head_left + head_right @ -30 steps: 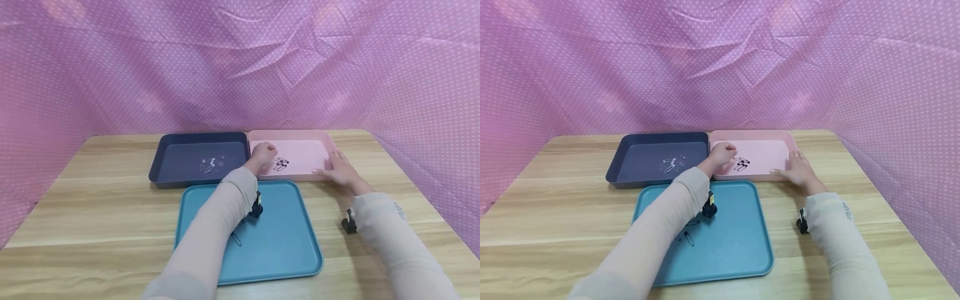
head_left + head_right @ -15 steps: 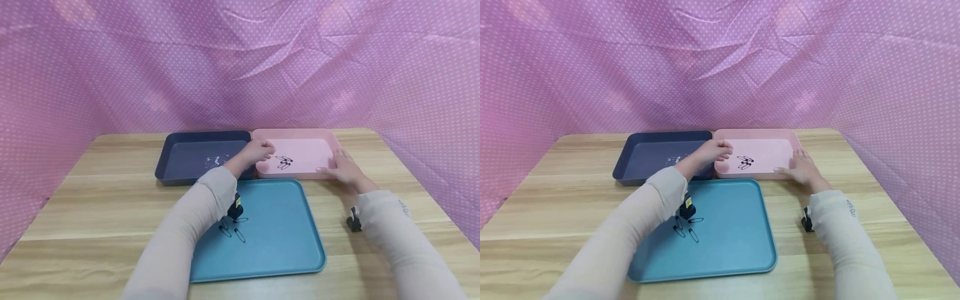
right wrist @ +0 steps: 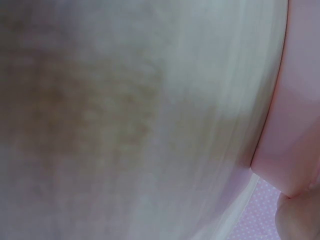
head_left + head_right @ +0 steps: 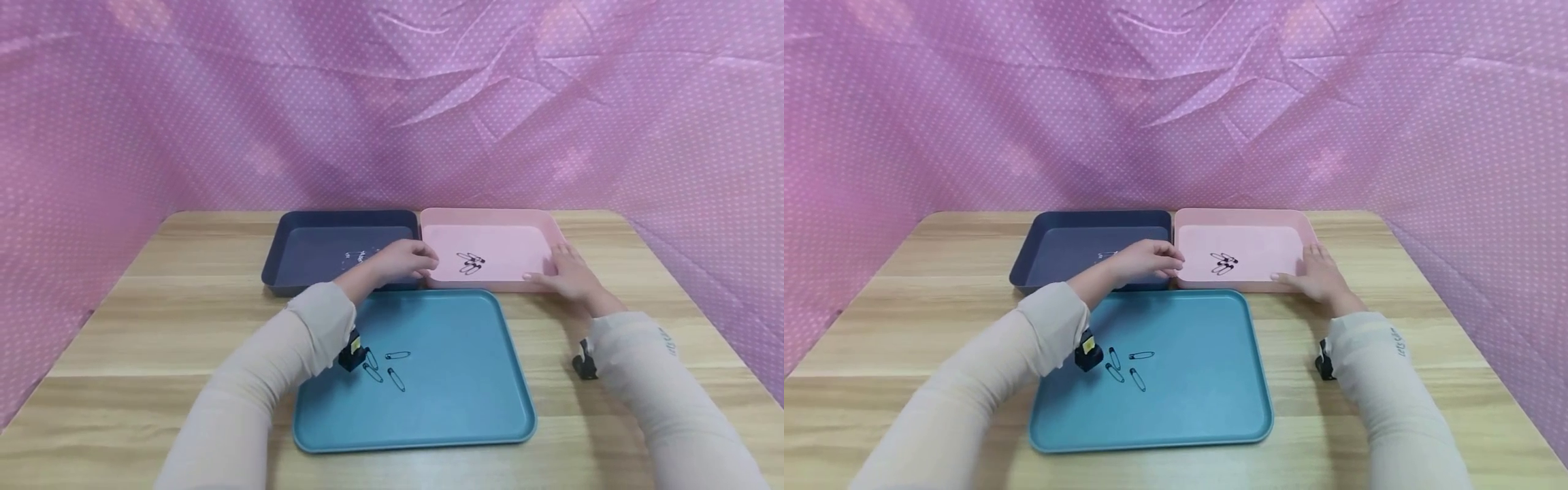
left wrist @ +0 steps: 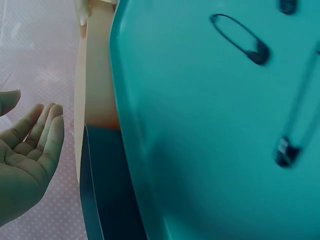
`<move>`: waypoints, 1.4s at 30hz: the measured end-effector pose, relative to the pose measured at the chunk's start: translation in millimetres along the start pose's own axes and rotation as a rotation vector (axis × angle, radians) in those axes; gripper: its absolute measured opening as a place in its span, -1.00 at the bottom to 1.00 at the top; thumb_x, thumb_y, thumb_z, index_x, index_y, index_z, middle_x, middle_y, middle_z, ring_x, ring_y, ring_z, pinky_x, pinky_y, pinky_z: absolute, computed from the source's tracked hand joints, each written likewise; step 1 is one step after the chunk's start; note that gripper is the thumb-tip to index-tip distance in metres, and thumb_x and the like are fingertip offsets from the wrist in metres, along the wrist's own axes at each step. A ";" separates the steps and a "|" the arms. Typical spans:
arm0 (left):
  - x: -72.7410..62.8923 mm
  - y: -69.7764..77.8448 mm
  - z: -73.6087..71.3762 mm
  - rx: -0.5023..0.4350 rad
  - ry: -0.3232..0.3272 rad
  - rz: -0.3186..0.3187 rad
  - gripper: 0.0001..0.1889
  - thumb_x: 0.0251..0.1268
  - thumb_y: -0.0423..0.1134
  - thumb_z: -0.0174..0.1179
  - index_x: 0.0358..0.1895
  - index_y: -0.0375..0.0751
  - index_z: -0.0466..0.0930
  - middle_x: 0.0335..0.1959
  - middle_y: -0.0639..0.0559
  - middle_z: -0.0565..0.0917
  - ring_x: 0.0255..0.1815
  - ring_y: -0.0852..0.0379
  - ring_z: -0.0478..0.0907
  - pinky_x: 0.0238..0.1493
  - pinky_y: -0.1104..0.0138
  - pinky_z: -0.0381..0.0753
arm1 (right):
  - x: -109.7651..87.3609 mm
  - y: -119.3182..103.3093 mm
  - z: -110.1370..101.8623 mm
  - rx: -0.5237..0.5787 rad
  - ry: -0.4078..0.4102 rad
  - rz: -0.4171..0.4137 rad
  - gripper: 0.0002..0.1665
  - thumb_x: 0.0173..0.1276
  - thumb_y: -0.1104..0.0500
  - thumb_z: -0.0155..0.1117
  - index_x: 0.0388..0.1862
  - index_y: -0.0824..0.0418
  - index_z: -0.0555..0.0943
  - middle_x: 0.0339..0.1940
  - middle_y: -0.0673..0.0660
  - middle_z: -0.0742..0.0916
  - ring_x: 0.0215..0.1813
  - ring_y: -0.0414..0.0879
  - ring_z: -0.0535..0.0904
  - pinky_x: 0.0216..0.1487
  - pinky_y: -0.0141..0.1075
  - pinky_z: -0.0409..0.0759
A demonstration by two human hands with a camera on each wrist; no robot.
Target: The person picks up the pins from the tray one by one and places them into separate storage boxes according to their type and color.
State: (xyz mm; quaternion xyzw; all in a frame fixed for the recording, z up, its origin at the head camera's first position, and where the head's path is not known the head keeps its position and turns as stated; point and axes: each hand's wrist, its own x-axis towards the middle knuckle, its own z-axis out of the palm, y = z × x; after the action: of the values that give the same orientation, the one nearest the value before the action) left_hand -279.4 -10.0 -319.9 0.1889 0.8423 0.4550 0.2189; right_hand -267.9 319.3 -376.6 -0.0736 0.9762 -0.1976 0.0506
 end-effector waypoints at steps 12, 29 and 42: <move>-31.2 -19.6 -5.7 0.046 -0.036 -0.012 -0.70 0.20 -0.16 0.04 -0.05 -0.21 0.46 -0.19 0.02 0.55 -0.20 0.20 0.50 -0.17 0.40 0.44 | -2.6 -1.4 -0.4 -0.012 0.014 -0.014 0.19 0.13 -0.30 -0.01 0.23 0.59 -0.27 0.24 0.54 -0.16 0.27 0.32 -0.36 0.18 0.07 -0.34; -73.8 -54.9 -14.9 0.073 -0.147 -0.023 -0.70 0.15 -0.21 0.09 -0.08 -0.27 0.48 -0.23 0.04 0.54 -0.21 0.12 0.49 -0.16 0.32 0.44 | -1.9 1.8 2.0 -0.017 0.007 -0.014 0.17 0.14 -0.31 -0.04 0.23 0.59 -0.26 0.25 0.52 -0.17 0.28 0.28 -0.39 0.19 0.06 -0.35; -90.8 -72.3 -20.0 0.068 -0.232 -0.017 -0.74 0.08 -0.25 0.14 -0.15 -0.27 0.51 -0.31 0.05 0.57 -0.30 0.15 0.49 -0.24 0.33 0.46 | -1.2 0.5 0.4 0.016 0.000 0.004 0.19 0.12 -0.32 -0.03 0.25 0.55 -0.29 0.25 0.50 -0.21 0.27 0.27 -0.42 0.17 0.09 -0.36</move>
State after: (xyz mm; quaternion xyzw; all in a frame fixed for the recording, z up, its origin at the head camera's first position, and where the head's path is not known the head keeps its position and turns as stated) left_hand -223.1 -107.9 -353.6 0.2404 0.8277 0.3994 0.3123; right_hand -266.7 319.8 -377.1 -0.0714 0.9748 -0.2052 0.0515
